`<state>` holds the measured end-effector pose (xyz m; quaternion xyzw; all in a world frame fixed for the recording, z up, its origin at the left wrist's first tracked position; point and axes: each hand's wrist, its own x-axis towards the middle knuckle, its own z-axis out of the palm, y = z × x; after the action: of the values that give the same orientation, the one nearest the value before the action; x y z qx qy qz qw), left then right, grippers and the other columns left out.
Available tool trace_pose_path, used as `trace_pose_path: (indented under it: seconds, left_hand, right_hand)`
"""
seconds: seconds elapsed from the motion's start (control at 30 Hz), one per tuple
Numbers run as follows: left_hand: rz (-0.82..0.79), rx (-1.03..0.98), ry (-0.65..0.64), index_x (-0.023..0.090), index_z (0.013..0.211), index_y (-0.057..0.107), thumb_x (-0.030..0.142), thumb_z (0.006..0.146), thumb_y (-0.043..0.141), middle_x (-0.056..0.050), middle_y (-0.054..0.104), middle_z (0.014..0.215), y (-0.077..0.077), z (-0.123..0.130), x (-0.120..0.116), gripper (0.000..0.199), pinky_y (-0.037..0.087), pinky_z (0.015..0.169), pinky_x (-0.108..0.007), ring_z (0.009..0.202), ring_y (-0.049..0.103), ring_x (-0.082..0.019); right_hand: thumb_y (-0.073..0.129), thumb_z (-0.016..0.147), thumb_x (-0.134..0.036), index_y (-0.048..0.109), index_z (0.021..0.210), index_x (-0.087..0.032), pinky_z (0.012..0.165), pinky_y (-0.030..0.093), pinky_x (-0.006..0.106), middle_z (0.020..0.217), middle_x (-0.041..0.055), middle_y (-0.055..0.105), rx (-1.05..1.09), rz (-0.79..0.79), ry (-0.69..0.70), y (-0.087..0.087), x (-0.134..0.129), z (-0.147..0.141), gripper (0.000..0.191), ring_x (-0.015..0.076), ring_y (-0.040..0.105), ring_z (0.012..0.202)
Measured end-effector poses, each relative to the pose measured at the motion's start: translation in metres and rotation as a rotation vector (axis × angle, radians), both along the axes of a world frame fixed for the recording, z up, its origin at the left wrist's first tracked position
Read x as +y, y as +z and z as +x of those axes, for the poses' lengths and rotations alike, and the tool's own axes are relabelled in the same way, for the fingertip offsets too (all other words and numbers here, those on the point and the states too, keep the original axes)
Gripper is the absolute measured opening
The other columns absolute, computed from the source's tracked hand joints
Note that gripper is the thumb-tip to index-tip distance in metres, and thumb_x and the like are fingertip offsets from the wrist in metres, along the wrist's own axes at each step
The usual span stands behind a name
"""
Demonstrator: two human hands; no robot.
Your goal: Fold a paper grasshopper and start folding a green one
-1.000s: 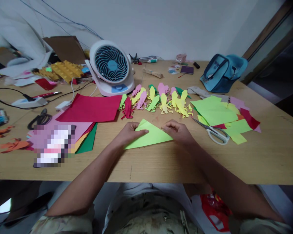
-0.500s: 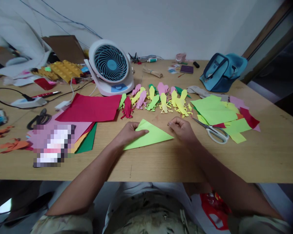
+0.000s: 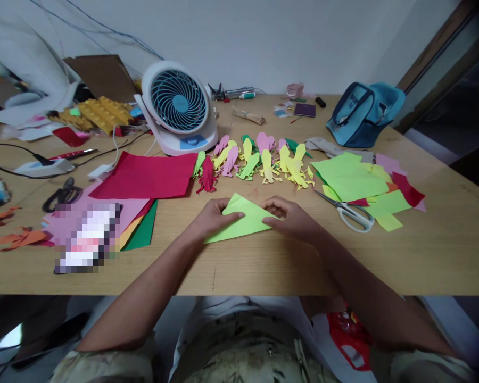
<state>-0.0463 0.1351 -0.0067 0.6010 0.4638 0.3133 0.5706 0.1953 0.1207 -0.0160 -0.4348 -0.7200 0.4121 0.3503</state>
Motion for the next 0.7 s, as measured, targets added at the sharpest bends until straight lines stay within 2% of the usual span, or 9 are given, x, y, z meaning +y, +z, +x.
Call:
trace_pose_path:
  seconds: [0.13,0.3,0.43,0.53,0.7]
  left_hand:
    - [0.014,-0.037,0.006,0.012,0.093,0.075,0.047,0.068,0.080,-0.002,0.070,0.076,-0.003,0.004,-0.003,0.044,0.040,0.052,-0.020,0.058,0.057,-0.011]
    - [-0.028,-0.167,0.089,0.013,0.098,0.074,0.048,0.069,0.081,-0.005,0.074,0.085,-0.007,0.012,-0.006,0.046,0.046,0.058,-0.023,0.066,0.063,-0.015]
    - [-0.015,-0.181,0.068,0.013,0.097,0.074,0.047,0.068,0.081,-0.004,0.073,0.084,-0.006,0.015,-0.008,0.045,0.045,0.058,-0.022,0.064,0.060,-0.013]
    - [-0.006,-0.143,0.081,0.012,0.094,0.074,0.049,0.070,0.078,-0.004,0.073,0.082,-0.004,0.015,-0.009,0.044,0.043,0.056,-0.022,0.063,0.059,-0.013]
    - [0.022,-0.052,0.085,0.011,0.092,0.073,0.050,0.077,0.071,-0.005,0.071,0.081,-0.005,0.013,-0.012,0.042,0.040,0.054,-0.022,0.062,0.057,-0.014]
  right_hand:
    - [0.068,0.081,-0.039,0.065,0.094,-0.020,0.072,0.049,0.029,0.090,0.0016,0.068,-0.025,-0.076,0.062,-0.004,0.002,0.002,0.024,0.0188,0.063,0.082]
    - [0.070,0.077,-0.037,0.067,0.092,-0.019,0.082,0.049,0.032,0.094,0.0028,0.071,0.059,-0.072,-0.126,0.000,0.009,0.007,0.023,0.0207,0.064,0.089]
    - [0.071,0.076,-0.039,0.068,0.094,-0.020,0.080,0.049,0.033,0.095,0.0042,0.072,0.128,-0.111,-0.223,0.001,0.013,0.010,0.027,0.0199,0.064,0.086]
    - [0.073,0.075,-0.039,0.069,0.092,-0.020,0.080,0.049,0.032,0.095,0.0039,0.071,0.118,-0.115,-0.192,0.000,0.014,0.011,0.026,0.0190,0.064,0.086]
    - [0.072,0.076,-0.043,0.068,0.090,-0.020,0.067,0.047,0.028,0.089,0.0008,0.067,0.068,-0.204,-0.073,0.000,0.012,0.014,0.028,0.0157,0.058,0.074]
